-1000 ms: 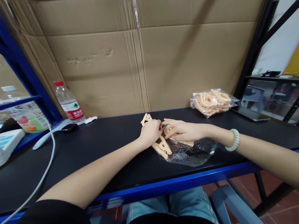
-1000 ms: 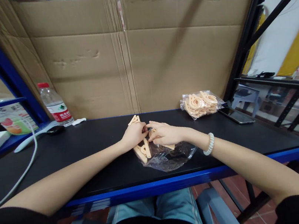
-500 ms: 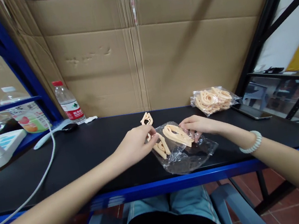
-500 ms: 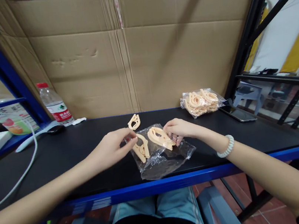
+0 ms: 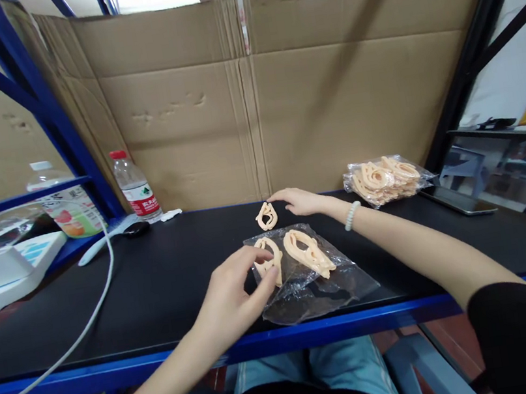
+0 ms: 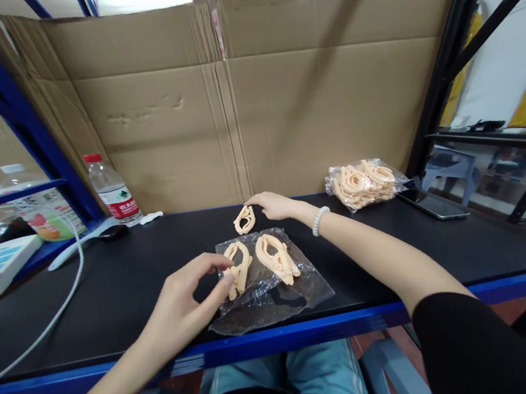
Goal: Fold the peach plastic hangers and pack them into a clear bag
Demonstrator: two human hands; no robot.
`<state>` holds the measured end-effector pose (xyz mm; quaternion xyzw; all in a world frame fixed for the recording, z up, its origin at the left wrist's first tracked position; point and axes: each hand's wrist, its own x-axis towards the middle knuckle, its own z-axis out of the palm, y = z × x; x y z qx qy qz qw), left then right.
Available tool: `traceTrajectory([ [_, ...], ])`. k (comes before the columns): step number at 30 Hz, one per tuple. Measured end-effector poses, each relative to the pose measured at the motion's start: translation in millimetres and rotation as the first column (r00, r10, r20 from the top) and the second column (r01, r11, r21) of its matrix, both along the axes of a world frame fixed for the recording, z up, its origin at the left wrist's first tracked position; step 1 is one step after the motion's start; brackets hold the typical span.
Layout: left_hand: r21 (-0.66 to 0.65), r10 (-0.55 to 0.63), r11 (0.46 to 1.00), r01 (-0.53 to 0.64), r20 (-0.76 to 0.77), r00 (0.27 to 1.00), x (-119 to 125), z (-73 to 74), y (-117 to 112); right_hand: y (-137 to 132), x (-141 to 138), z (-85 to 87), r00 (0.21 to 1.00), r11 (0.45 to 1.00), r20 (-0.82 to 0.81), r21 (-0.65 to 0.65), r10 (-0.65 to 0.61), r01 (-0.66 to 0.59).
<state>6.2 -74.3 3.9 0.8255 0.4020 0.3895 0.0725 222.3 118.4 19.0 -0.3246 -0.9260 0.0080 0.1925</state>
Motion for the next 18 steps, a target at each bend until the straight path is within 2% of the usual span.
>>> traceTrajectory([
  [3,0.062,-0.090,0.994,0.089,0.010,0.996,7.0,-4.6,-10.1,28.0,-18.5,-15.2,0.992,0.999,0.116,-0.022,0.049,-0.047],
  [7,0.006,-0.220,0.975,0.221,-0.073,0.973,6.2,-7.5,-21.4,39.8,-23.0,-22.2,0.969,0.994,0.236,-0.092,0.074,-0.053],
  [10,0.000,-0.293,0.955,0.295,-0.136,0.946,2.8,-8.3,-26.6,35.6,-10.3,-19.2,0.972,0.993,0.219,-0.098,0.080,-0.060],
  [13,0.008,-0.311,0.949,0.315,-0.139,0.940,1.2,-10.6,-28.9,23.6,10.5,-18.4,0.981,0.993,0.175,-0.100,0.086,-0.069],
  [18,-0.009,-0.309,0.951,0.309,-0.103,0.946,4.4,-14.5,-29.1,3.7,40.9,-27.8,0.985,0.986,0.042,0.018,0.166,-0.167],
])
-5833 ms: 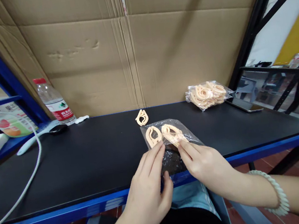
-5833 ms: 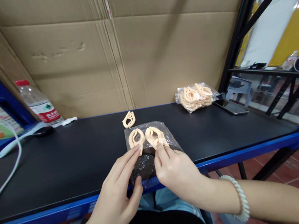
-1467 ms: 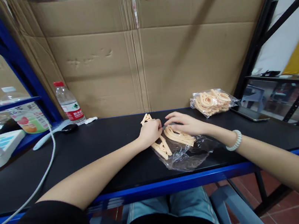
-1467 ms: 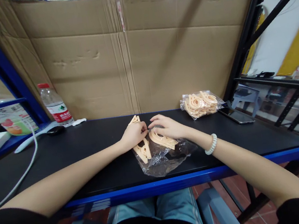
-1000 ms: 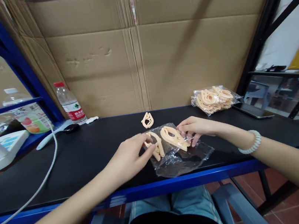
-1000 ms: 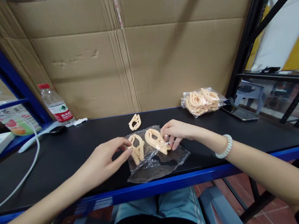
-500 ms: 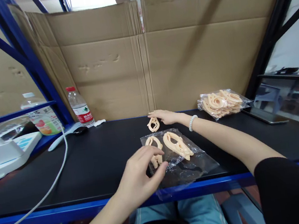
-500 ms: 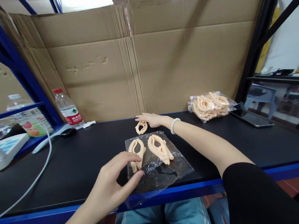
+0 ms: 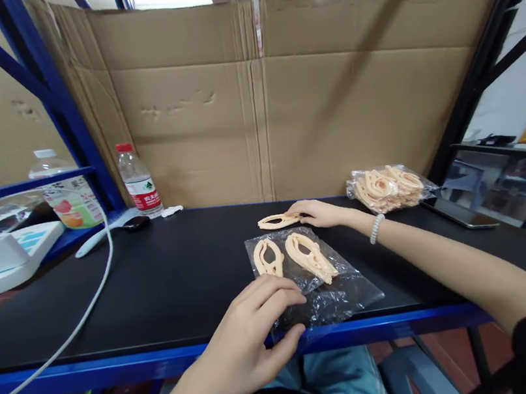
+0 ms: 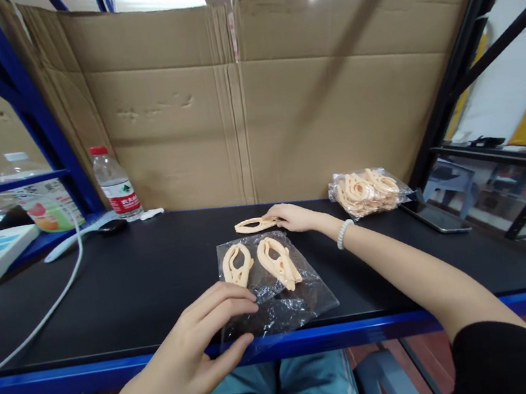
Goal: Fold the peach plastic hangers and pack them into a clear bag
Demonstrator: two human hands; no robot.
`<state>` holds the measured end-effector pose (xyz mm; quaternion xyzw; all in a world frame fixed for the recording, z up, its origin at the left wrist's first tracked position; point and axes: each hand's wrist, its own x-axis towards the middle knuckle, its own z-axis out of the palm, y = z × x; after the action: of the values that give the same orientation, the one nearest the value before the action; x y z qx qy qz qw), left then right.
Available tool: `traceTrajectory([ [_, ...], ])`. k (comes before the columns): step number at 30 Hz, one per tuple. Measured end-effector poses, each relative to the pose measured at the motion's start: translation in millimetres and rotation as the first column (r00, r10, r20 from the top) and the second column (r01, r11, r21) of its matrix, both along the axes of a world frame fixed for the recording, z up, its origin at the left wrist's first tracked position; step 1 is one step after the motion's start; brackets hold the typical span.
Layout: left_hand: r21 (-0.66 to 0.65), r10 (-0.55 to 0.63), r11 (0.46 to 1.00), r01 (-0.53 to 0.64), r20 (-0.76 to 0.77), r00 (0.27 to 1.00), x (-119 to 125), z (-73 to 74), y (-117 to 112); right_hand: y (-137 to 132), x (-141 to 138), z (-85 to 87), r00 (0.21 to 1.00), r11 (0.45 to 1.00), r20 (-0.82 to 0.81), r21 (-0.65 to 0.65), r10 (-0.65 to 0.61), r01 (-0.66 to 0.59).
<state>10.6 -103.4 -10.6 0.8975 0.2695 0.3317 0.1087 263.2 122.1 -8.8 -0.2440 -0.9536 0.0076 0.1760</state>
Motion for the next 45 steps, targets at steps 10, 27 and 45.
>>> traceTrajectory([
  [10,-0.044,-0.007,0.999,0.008,0.022,1.000,0.3,-2.4,-2.2,-13.8,12.9,-7.9,0.999,0.996,-0.010,0.067,-0.054,0.054],
  [27,0.029,-0.012,1.000,0.011,0.036,0.999,-0.1,-5.4,0.0,-169.2,67.1,-6.2,0.949,0.940,0.111,0.210,-0.296,0.269],
  [45,0.387,0.253,0.902,-0.194,-0.108,0.961,-11.6,-16.5,-14.8,-278.9,86.7,-58.7,0.965,0.891,-0.117,0.371,-0.233,0.260],
])
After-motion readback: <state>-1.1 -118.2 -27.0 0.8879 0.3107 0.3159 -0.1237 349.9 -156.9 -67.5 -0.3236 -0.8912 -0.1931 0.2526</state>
